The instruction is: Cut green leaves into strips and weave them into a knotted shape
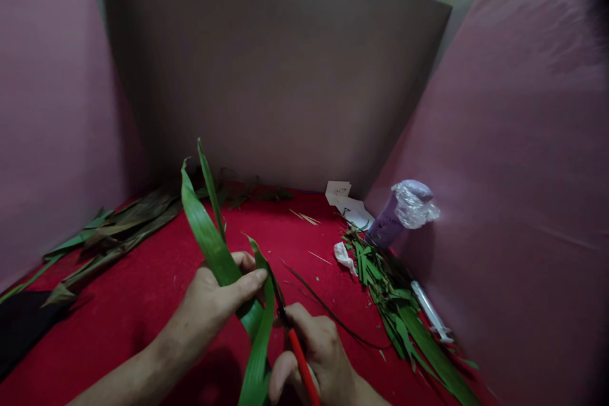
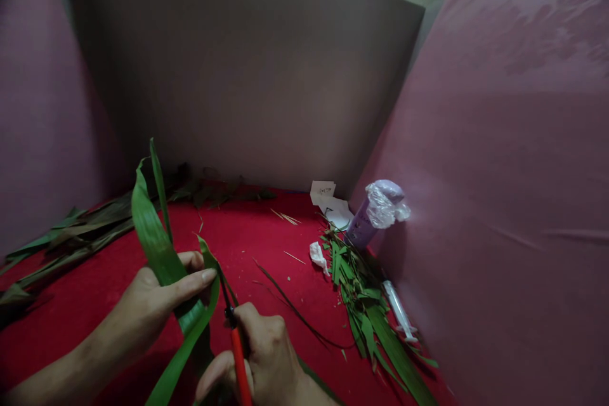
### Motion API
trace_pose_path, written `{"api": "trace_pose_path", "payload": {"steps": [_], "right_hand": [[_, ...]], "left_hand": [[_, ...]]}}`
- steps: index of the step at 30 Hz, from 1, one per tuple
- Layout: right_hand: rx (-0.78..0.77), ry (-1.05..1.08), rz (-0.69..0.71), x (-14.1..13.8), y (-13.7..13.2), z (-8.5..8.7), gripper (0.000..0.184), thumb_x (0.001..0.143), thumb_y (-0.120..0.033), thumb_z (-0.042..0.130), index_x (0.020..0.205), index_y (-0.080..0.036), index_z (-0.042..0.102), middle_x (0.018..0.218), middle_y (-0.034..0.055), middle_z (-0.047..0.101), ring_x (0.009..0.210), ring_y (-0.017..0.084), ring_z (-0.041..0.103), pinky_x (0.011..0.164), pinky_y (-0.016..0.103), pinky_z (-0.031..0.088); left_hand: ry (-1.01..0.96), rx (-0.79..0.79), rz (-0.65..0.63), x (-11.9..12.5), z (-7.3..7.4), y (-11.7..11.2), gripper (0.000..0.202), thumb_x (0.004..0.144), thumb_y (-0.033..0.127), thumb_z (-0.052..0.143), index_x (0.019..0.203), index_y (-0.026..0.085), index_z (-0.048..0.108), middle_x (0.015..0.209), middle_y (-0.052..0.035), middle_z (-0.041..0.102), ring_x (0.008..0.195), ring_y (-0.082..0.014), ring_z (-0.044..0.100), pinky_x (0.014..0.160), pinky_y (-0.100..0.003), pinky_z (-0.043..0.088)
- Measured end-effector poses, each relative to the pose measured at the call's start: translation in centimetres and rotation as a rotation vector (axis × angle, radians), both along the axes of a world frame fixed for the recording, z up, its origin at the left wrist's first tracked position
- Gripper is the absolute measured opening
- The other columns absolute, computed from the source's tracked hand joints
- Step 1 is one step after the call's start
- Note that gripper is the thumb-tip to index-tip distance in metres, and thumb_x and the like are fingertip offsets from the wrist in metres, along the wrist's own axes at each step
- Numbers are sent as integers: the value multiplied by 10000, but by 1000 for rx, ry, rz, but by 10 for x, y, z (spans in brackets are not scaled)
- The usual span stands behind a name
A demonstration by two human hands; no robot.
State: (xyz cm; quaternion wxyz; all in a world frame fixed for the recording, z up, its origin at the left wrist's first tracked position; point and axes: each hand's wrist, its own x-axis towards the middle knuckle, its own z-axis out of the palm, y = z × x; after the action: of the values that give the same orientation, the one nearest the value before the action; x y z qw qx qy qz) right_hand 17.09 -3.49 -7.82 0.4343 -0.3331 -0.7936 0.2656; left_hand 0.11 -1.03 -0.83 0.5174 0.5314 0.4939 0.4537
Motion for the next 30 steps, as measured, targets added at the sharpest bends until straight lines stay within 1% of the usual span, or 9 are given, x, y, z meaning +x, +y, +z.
{"api": "trace_pose_path", "payload": {"steps": [3,6,9,12,15,18,23,27,30], "right_hand": [[-12,3,4,-1,-1,1,283,832,-431,462,857,-149,472,487,-74,377,376,69,282,383,210,226],[-70,-7,2,-1,-2,2,275,793,-421,498,842,-151,484,465,-95,295,384,67,244,380,206,203],[-129,7,29,0,-3,3,283,757,-432,529,815,-160,470,477,-102,217,399,62,210,374,197,174],[-155,30,52,1,-3,3,303,735,-449,559,771,-174,436,492,-98,222,415,58,202,378,193,162],[-152,27,38,1,-2,3,347,713,-477,591,754,-174,429,502,-95,229,422,58,202,382,195,164],[-142,15,33,1,-1,3,365,752,-512,534,781,-155,463,495,-93,240,408,60,215,374,196,180],[-75,-6,21,0,-2,2,462,792,-593,428,810,-136,495,502,-83,265,379,65,256,369,207,206],[-40,-26,25,-1,-2,5,414,830,-558,384,830,-153,474,487,-88,260,363,67,259,362,205,208],[-69,-24,32,-1,-2,7,345,827,-508,419,815,-166,456,473,-92,257,366,67,251,365,206,198]], "left_hand": [[3,15,-1,0,0,0,290,730,389,578,552,184,477,483,57,424,461,-92,397,455,-216,312],[-8,30,-5,0,1,1,315,744,389,562,531,184,454,480,63,392,463,-88,383,458,-210,312],[-2,36,-16,1,0,1,298,747,370,564,538,180,468,480,68,388,460,-80,363,453,-201,303],[-8,21,-38,2,-2,1,282,745,355,566,543,180,476,472,68,403,449,-78,370,445,-199,296],[-23,12,-52,2,-5,1,270,752,350,562,558,183,480,480,67,423,454,-79,387,452,-199,303],[-10,20,-54,1,-6,1,272,756,350,559,558,183,478,482,68,413,460,-79,375,454,-199,303],[-7,13,-55,1,-2,0,272,744,354,566,553,183,475,483,68,393,462,-81,357,447,-201,296],[-12,4,-53,1,-1,-1,266,743,345,567,550,184,481,482,63,401,464,-86,360,449,-206,298],[-15,-2,-56,1,-2,-1,261,748,345,564,557,184,491,488,61,410,471,-88,371,456,-207,303]]}}
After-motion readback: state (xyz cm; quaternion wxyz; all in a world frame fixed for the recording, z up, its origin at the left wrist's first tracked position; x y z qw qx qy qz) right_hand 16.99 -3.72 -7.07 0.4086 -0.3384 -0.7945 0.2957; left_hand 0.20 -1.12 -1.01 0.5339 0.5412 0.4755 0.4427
